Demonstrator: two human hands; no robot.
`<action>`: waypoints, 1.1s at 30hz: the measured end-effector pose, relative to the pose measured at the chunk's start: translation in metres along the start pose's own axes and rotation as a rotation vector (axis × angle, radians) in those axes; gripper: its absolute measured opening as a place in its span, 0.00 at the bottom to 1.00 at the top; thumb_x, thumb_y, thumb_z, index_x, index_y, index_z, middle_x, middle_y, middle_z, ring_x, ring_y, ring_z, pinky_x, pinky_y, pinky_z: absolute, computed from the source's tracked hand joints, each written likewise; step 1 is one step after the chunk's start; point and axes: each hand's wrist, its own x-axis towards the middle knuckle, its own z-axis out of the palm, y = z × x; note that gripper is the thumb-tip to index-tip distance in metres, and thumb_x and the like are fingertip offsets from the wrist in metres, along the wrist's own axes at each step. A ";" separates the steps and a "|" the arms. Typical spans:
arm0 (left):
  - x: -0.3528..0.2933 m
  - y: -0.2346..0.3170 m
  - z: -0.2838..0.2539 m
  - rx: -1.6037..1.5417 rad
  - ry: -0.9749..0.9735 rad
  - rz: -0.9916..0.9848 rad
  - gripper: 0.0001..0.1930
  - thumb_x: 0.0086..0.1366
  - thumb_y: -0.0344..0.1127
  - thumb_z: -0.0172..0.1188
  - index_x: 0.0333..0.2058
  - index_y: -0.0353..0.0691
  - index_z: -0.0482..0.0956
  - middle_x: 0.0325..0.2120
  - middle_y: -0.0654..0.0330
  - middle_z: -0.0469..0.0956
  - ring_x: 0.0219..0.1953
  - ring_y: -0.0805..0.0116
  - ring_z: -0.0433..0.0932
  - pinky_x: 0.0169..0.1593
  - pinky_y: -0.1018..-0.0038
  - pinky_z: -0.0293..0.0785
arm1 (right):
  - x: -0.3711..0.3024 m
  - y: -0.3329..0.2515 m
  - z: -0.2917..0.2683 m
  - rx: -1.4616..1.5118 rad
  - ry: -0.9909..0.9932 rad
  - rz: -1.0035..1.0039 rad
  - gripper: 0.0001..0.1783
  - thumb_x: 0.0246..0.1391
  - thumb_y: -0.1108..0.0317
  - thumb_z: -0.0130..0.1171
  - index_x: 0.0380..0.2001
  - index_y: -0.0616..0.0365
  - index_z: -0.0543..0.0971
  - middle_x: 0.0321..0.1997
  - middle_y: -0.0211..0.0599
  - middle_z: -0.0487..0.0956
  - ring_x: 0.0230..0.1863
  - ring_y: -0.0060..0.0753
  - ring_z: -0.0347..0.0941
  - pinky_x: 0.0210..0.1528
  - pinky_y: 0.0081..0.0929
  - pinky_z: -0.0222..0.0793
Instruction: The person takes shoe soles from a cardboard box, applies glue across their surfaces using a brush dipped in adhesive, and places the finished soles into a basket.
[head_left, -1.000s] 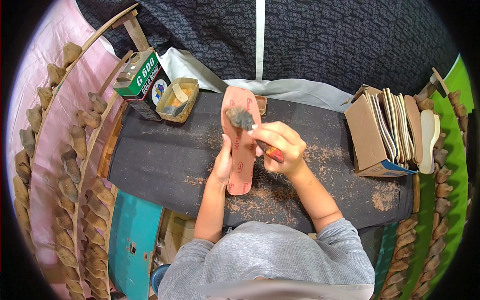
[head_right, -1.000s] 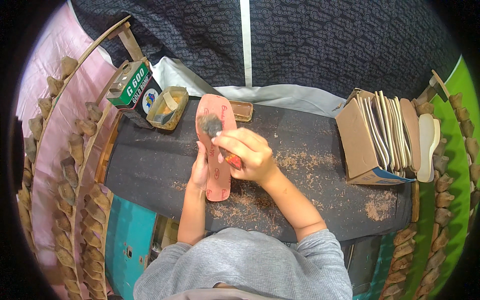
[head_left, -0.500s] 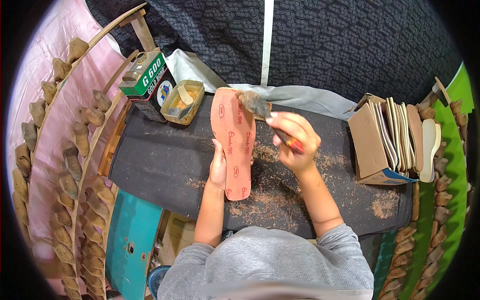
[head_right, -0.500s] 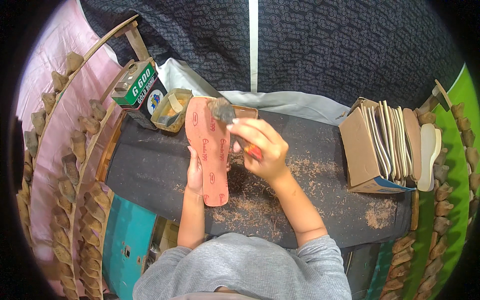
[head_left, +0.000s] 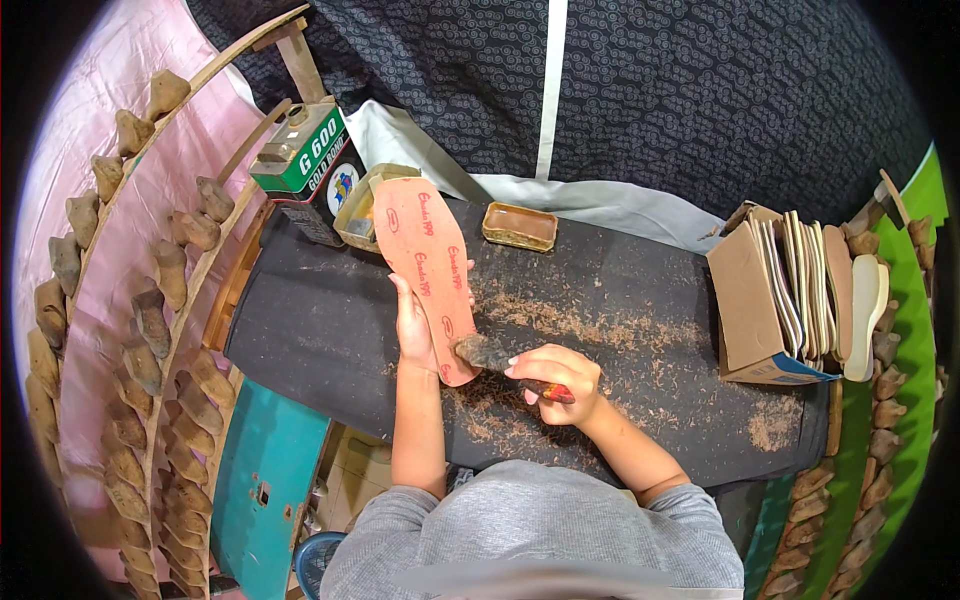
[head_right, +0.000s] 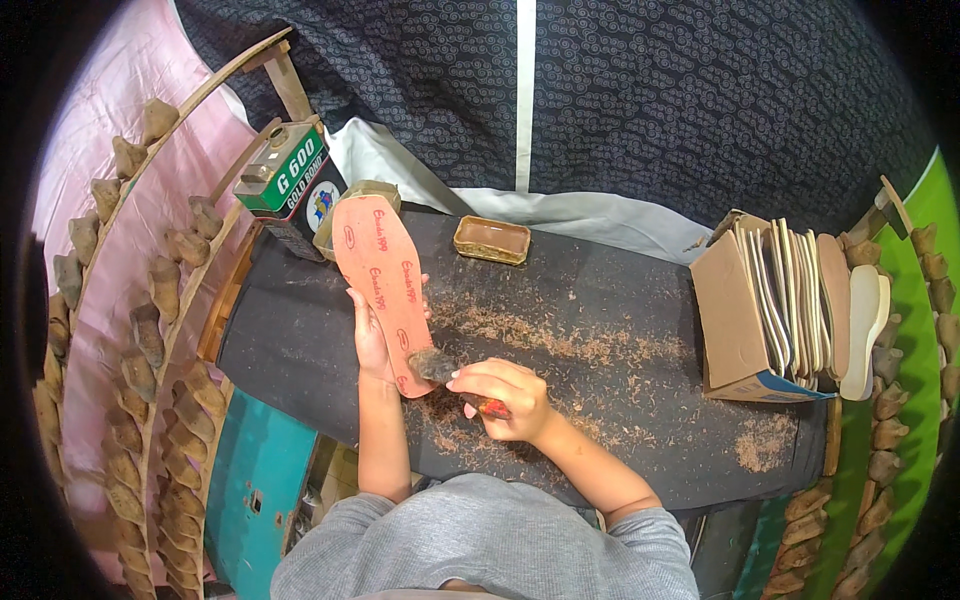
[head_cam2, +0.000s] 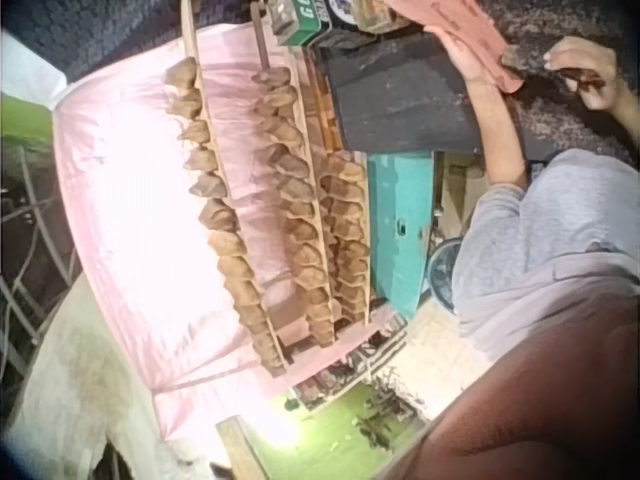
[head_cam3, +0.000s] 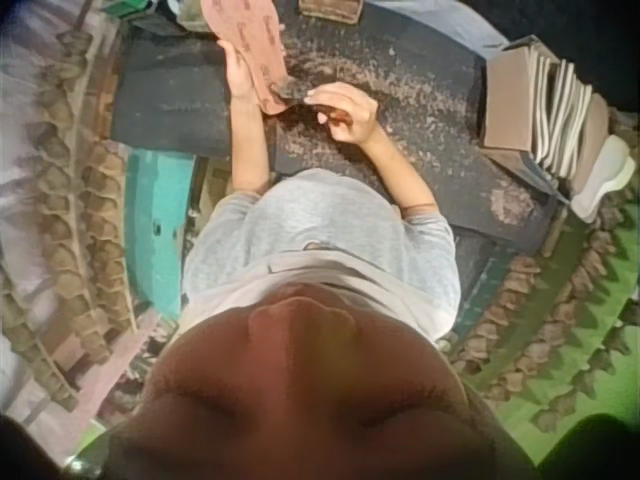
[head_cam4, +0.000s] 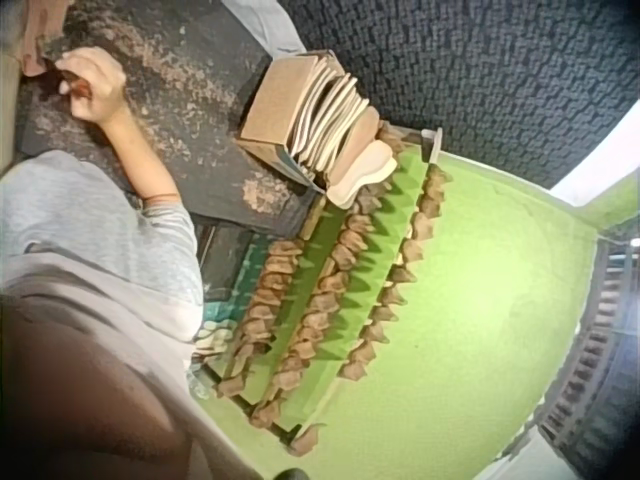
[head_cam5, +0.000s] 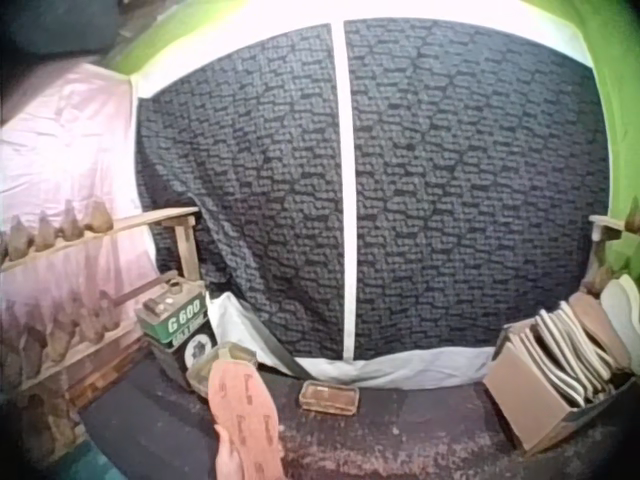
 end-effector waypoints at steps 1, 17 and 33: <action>0.001 -0.001 0.001 -0.015 0.060 0.001 0.36 0.65 0.65 0.27 0.57 0.40 0.61 0.45 0.48 0.74 0.33 0.65 0.77 0.36 0.71 0.77 | 0.000 0.000 -0.001 0.002 -0.002 0.002 0.09 0.40 0.72 0.60 0.29 0.61 0.81 0.29 0.41 0.80 0.31 0.36 0.78 0.33 0.26 0.76; 0.013 -0.007 0.001 0.114 0.136 0.069 0.36 0.66 0.65 0.26 0.57 0.40 0.61 0.44 0.51 0.75 0.34 0.66 0.76 0.37 0.71 0.75 | 0.024 0.008 0.012 -0.036 0.037 -0.027 0.20 0.30 0.82 0.62 0.34 0.59 0.80 0.34 0.41 0.79 0.34 0.38 0.78 0.34 0.27 0.74; 0.023 -0.012 -0.002 0.053 0.189 0.164 0.38 0.64 0.67 0.27 0.57 0.41 0.60 0.44 0.50 0.73 0.31 0.64 0.75 0.35 0.70 0.75 | 0.004 0.005 -0.004 0.024 -0.024 -0.008 0.18 0.30 0.80 0.63 0.32 0.61 0.80 0.35 0.42 0.79 0.33 0.38 0.78 0.34 0.29 0.75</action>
